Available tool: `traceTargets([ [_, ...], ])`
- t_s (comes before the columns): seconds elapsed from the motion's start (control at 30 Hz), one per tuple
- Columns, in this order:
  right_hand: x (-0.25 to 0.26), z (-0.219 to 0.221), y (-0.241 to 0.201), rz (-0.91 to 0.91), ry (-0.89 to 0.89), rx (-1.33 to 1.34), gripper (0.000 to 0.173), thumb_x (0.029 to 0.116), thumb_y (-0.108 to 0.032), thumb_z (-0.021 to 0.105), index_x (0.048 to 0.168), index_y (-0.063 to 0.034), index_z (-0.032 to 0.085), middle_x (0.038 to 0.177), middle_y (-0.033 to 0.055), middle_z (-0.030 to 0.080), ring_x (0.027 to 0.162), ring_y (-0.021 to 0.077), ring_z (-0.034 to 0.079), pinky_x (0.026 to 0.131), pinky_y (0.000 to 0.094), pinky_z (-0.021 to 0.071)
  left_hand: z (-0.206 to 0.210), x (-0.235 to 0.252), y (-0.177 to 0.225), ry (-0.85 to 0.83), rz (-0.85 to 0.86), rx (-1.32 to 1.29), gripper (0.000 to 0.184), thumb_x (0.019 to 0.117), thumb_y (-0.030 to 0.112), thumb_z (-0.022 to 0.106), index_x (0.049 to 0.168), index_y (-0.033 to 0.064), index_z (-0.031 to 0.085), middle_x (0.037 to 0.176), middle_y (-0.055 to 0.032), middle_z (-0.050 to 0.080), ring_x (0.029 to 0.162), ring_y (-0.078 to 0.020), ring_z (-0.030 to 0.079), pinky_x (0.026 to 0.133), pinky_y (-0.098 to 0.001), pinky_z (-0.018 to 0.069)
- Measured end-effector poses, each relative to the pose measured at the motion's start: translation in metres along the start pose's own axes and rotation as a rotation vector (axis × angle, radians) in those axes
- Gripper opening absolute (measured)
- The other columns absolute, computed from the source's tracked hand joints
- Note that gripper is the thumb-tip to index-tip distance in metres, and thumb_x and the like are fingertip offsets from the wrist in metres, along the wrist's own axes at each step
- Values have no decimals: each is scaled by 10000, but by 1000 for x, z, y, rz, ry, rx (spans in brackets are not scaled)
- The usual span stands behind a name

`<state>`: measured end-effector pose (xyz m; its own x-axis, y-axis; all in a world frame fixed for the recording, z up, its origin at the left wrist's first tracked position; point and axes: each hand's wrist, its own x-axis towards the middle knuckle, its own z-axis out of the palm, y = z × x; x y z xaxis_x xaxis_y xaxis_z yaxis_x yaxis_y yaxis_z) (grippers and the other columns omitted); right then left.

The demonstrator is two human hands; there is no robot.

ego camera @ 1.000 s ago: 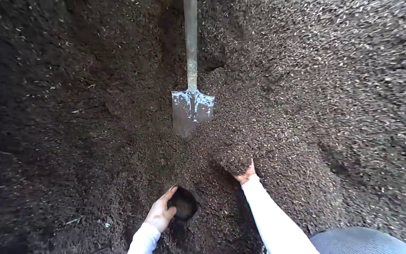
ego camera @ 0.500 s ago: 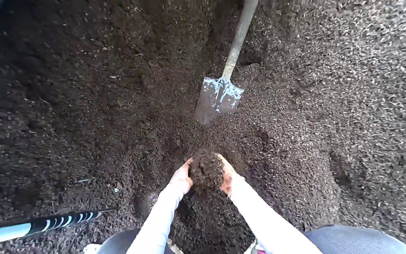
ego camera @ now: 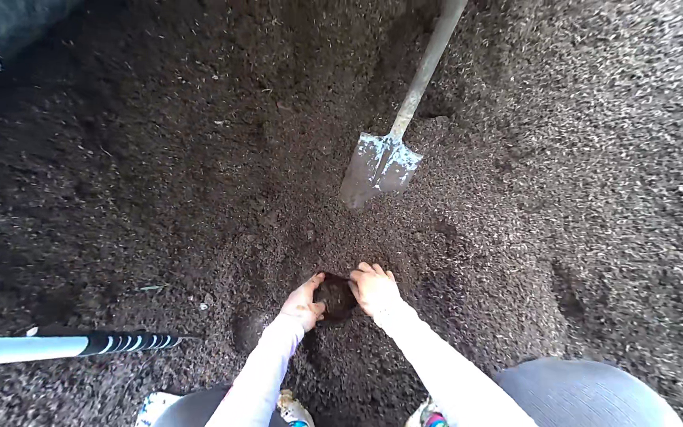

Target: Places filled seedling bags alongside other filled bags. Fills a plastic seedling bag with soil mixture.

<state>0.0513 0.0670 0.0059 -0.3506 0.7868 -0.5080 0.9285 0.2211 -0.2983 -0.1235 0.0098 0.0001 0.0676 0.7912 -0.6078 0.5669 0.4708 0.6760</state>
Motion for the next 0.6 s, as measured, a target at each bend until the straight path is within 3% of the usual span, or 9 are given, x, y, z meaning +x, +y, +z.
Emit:
traceTargets([
  [0.07, 1, 3, 19, -42, 109, 238, 389, 1084, -343, 461, 1283, -95, 685, 1432, 145, 578, 1371, 363, 490, 1084, 612, 388, -2, 1, -3, 53, 19, -48, 734, 957, -38, 572, 1621, 143, 316, 1659, -116, 342, 1205, -272, 666, 949, -447, 585],
  [0.13, 6, 38, 55, 30, 210, 752, 440, 1092, -301, 439, 1389, -17, 599, 1481, 178, 538, 1407, 308, 479, 1174, 498, 382, 2, 9, -14, 50, -22, -27, 769, 961, -26, 571, 1641, 164, 265, 1678, -116, 304, 1224, -282, 659, 969, -458, 577],
  [0.2, -1, 75, 82, 380, 351, 1366, 531, 1122, -350, 371, 1507, 9, 439, 1520, 213, 499, 1379, 297, 521, 1121, 462, 442, 3, 15, -13, 59, -44, -31, 787, 962, -27, 578, 1647, 172, 245, 1691, -106, 277, 1244, -290, 652, 971, -471, 582],
  [0.27, -12, 106, 98, 713, 436, 1784, 551, 1132, -388, 289, 1534, -15, 345, 1517, 227, 460, 1290, 308, 555, 1017, 437, 482, 3, 14, -8, 44, -53, -31, 786, 965, -31, 585, 1646, 177, 250, 1711, -67, 234, 1284, -269, 630, 980, -453, 582],
  [0.33, -2, 124, 108, 834, 493, 2111, 580, 1126, -427, 273, 1559, -40, 274, 1573, 219, 385, 1344, 315, 516, 1048, 433, 473, 2, 14, -4, 37, -49, -30, 788, 955, -41, 593, 1641, 161, 261, 1715, -59, 219, 1282, -254, 629, 975, -438, 581],
  [0.43, 36, 134, 117, 785, 599, 2387, 682, 1099, -519, 298, 1615, -102, 141, 1659, 210, 211, 1457, 385, 378, 1112, 546, 423, 4, 17, -4, 64, -78, -50, 782, 934, -67, 587, 1629, 144, 296, 1709, -74, 234, 1197, -248, 666, 919, -427, 590],
  [0.5, 59, 141, 125, 681, 590, 2481, 762, 1063, -622, 266, 1625, -137, 94, 1678, 197, 164, 1489, 394, 318, 1116, 603, 391, 5, 20, -4, 96, -91, -57, 763, 927, -76, 579, 1616, 139, 330, 1697, -71, 266, 1138, -236, 672, 883, -417, 582],
  [0.53, 66, 141, 127, 634, 577, 2496, 800, 1040, -675, 238, 1631, -158, 91, 1684, 182, 173, 1497, 380, 317, 1115, 611, 393, 6, 20, -5, 113, -84, -47, 749, 923, -71, 577, 1608, 132, 349, 1686, -76, 295, 1135, -230, 669, 885, -409, 573],
  [0.6, 79, 131, 126, 600, 631, 2487, 820, 1002, -747, 199, 1631, -223, 147, 1666, 139, 257, 1486, 342, 348, 1086, 640, 398, 6, 19, -10, 133, -52, 4, 716, 922, -36, 584, 1592, 116, 383, 1662, -80, 353, 1274, -226, 608, 1013, -413, 504],
])
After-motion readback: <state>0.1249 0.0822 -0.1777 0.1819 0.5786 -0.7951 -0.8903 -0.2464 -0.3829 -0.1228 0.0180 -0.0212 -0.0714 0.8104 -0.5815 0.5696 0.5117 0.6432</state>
